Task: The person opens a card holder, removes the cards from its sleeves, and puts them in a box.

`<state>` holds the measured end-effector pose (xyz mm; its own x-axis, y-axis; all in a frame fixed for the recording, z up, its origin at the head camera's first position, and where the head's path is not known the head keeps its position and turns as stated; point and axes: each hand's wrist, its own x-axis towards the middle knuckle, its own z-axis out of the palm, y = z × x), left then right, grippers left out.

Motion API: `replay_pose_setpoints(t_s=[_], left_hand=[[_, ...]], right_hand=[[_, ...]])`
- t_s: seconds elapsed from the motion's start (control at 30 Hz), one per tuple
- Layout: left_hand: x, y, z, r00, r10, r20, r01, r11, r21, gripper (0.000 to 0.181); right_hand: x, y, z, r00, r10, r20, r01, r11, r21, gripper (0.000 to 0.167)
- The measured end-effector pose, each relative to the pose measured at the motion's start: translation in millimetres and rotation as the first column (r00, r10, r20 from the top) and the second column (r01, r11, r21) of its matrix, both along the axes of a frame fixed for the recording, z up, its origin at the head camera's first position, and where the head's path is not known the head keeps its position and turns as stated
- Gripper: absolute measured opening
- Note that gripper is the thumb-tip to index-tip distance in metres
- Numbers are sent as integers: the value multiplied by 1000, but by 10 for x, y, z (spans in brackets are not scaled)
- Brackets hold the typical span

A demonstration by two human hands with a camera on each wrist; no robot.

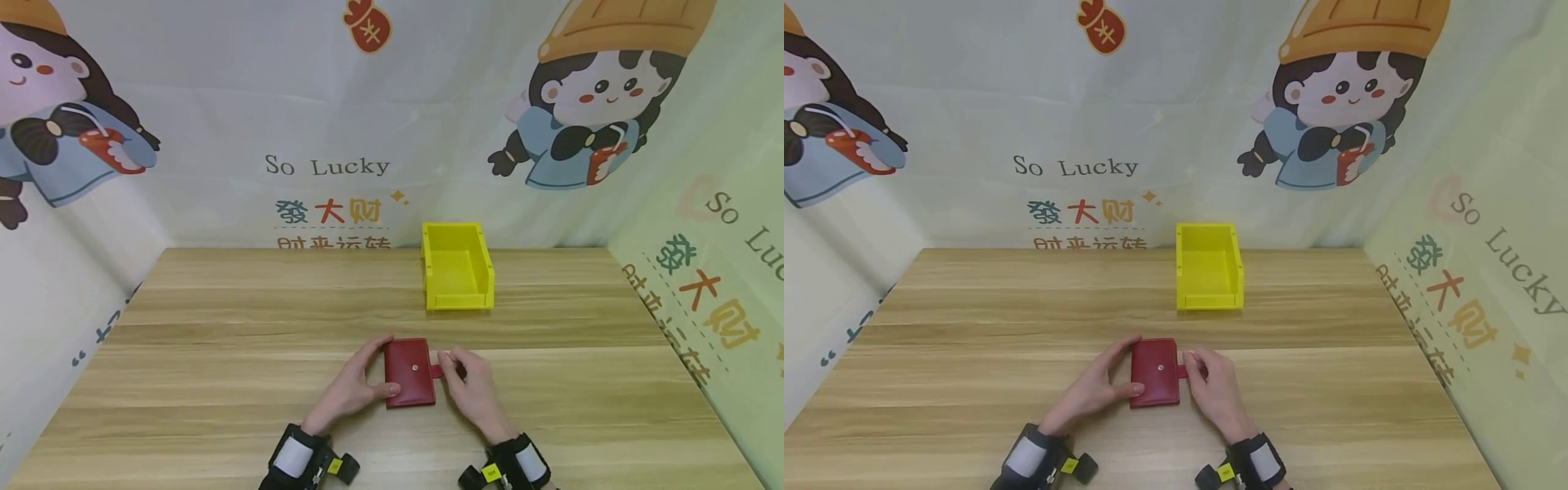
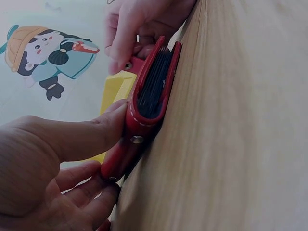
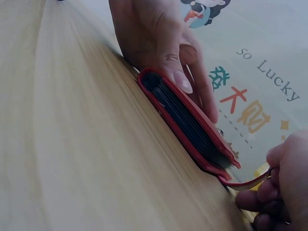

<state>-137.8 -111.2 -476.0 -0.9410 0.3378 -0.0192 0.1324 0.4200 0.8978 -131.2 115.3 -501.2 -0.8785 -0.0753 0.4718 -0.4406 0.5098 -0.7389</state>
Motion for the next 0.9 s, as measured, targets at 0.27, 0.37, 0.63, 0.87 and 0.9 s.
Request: replay_pose_setpoints(t_s=[0.27, 0.37, 0.63, 0.87, 0.9], left_hand=[[-15, -3, -4, 1000, 6, -1, -6, 1000, -7, 80], [-14, -2, -1, 1000, 8, 1, -8, 1000, -5, 80], [2, -3, 8, 1000, 7, 7, -7, 1000, -5, 80], [4, 1, 16, 1000, 3, -1, -3, 1000, 17, 80], [0, 4, 15, 1000, -2, -8, 2, 1000, 18, 79]], right_hand=[[-27, 126, -47, 990, -141, -13, 141, 970, 197, 42], [-25, 146, -44, 987, -157, -21, 157, 961, 226, 42], [3, 100, -17, 990, -135, -47, 143, 948, 285, 27], [-15, -82, -40, 990, -77, -118, 107, 953, 283, 23], [-20, -95, -42, 990, -95, -106, 119, 959, 258, 20]])
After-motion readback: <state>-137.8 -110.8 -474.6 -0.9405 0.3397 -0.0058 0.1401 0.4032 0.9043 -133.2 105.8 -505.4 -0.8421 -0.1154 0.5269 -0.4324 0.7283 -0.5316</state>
